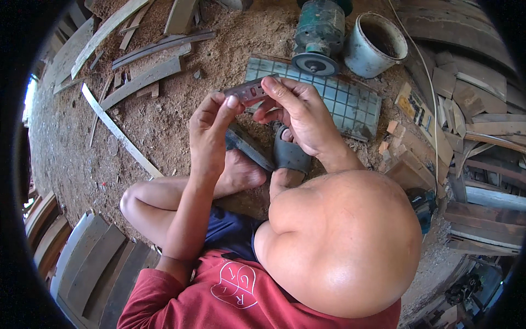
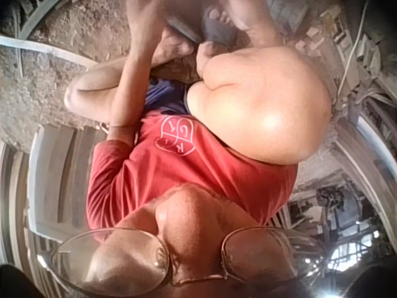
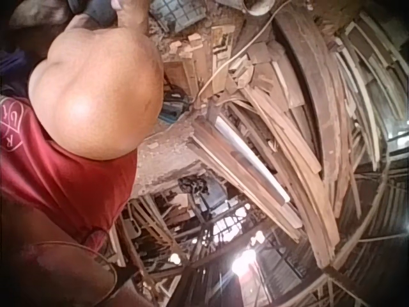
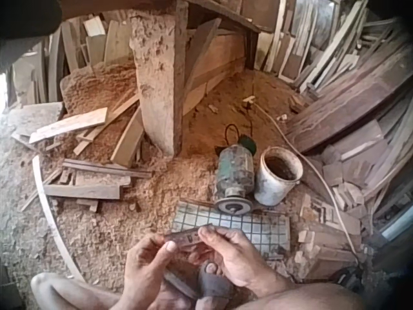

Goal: The person sharpens a small rectangular metal plate using a bench grinder. They repeatedly hold the edges of the plate against the spinning grinding wheel by hand, periodically dipping the plate into a bucket of water to cool the metal.

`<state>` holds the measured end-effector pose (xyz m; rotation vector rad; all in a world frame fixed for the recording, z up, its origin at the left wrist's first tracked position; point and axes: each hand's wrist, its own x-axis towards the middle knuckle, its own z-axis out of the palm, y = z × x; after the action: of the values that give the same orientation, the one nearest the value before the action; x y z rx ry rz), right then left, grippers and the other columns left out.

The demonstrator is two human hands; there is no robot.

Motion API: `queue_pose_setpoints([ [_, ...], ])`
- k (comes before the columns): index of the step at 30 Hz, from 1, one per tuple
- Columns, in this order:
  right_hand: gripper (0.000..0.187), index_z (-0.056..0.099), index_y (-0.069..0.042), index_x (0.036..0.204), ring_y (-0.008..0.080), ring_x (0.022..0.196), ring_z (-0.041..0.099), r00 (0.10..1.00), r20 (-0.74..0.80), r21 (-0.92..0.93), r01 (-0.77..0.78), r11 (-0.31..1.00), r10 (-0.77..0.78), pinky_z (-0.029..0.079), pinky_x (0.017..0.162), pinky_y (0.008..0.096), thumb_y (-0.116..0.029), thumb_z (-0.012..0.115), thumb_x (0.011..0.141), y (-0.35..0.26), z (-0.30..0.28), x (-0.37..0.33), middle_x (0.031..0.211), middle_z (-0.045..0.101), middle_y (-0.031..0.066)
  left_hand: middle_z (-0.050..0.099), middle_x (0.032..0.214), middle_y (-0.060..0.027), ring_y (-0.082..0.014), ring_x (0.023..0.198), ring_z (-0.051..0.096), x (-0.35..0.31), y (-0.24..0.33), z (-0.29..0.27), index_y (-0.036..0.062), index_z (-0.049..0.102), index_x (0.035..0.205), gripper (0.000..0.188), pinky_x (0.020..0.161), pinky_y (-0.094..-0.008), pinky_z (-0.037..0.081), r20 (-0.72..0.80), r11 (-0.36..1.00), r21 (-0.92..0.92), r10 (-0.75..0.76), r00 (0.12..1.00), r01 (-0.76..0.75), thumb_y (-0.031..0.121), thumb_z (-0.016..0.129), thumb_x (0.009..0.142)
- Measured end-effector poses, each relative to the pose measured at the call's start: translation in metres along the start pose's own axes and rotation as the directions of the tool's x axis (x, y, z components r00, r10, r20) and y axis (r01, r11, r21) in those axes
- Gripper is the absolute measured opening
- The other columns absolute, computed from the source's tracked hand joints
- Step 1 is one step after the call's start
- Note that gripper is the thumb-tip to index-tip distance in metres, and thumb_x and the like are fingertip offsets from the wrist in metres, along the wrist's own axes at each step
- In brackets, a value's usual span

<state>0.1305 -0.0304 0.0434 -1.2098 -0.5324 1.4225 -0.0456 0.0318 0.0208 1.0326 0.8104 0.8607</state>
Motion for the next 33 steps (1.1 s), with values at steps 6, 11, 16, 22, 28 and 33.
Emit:
queue_pose_setpoints([
  [6,0.044,0.074,-0.005,0.091,0.0064,0.055,0.059,0.999,-0.043,-0.143,-0.009,0.99,0.003,0.041,0.044,0.0197,-0.049,0.071,0.099,0.0,-0.004,0.003,0.07,0.067,0.0025,0.068,0.082,0.0038,-0.0021,0.074,0.057,0.001,-0.002,-0.007,0.0023,0.071,0.093,0.021,0.066,-0.0194,0.044,-0.053,0.988,0.156,0.013,0.999,-0.005,0.021,0.078,0.098],
  [11,0.048,0.073,-0.005,0.081,0.0059,0.048,0.053,0.989,-0.145,-0.186,-0.055,0.981,0.028,0.037,0.038,0.0204,-0.051,0.076,0.095,0.0,0.0,0.004,0.063,0.061,0.0004,0.065,0.078,0.005,-0.0011,0.071,0.053,-0.001,-0.002,-0.007,0.0024,0.071,0.09,0.022,0.063,-0.0191,0.041,-0.033,0.974,0.225,0.022,0.999,-0.014,0.022,0.079,0.097],
  [16,0.049,0.073,-0.005,0.08,0.0054,0.048,0.052,0.983,-0.174,-0.2,-0.09,0.976,0.055,0.033,0.033,0.0214,-0.052,0.078,0.092,-0.001,0.001,0.003,0.061,0.058,-0.0009,0.064,0.079,0.0056,-0.0009,0.071,0.051,-0.003,-0.003,-0.005,0.0027,0.07,0.091,0.022,0.063,-0.0192,0.041,-0.021,0.979,0.206,0.013,1.0,-0.008,0.022,0.079,0.097],
  [22,0.047,0.073,-0.004,0.081,0.0053,0.049,0.051,0.988,-0.146,-0.23,-0.077,0.97,0.044,0.033,0.034,0.0213,-0.05,0.079,0.092,0.001,-0.002,0.003,0.062,0.059,-0.0002,0.064,0.081,0.0055,-0.0008,0.074,0.052,-0.003,-0.004,-0.006,0.0029,0.069,0.092,0.022,0.064,-0.0193,0.041,-0.011,0.988,0.156,-0.02,1.0,0.021,0.022,0.079,0.098],
  [28,0.05,0.072,-0.005,0.079,0.0047,0.048,0.05,0.987,-0.155,-0.254,-0.083,0.964,0.044,0.031,0.035,0.0202,-0.053,0.082,0.088,-0.002,0.005,0.004,0.061,0.056,-0.0013,0.065,0.079,0.0045,-0.0008,0.072,0.052,-0.005,-0.007,-0.007,0.0025,0.069,0.09,0.022,0.063,-0.0197,0.041,-0.015,0.971,0.238,0.0,1.0,0.004,0.021,0.079,0.097],
  [33,0.05,0.069,-0.009,0.075,0.0025,0.046,0.046,0.983,-0.17,-0.274,-0.112,0.955,0.067,0.03,0.035,0.0196,-0.056,0.083,0.086,0.003,0.004,0.004,0.059,0.051,-0.0035,0.065,0.079,0.0041,-0.0011,0.073,0.053,-0.005,-0.011,-0.009,0.0022,0.069,0.091,0.021,0.063,-0.02,0.042,0.002,0.974,0.227,-0.011,1.0,0.011,0.02,0.079,0.097],
])
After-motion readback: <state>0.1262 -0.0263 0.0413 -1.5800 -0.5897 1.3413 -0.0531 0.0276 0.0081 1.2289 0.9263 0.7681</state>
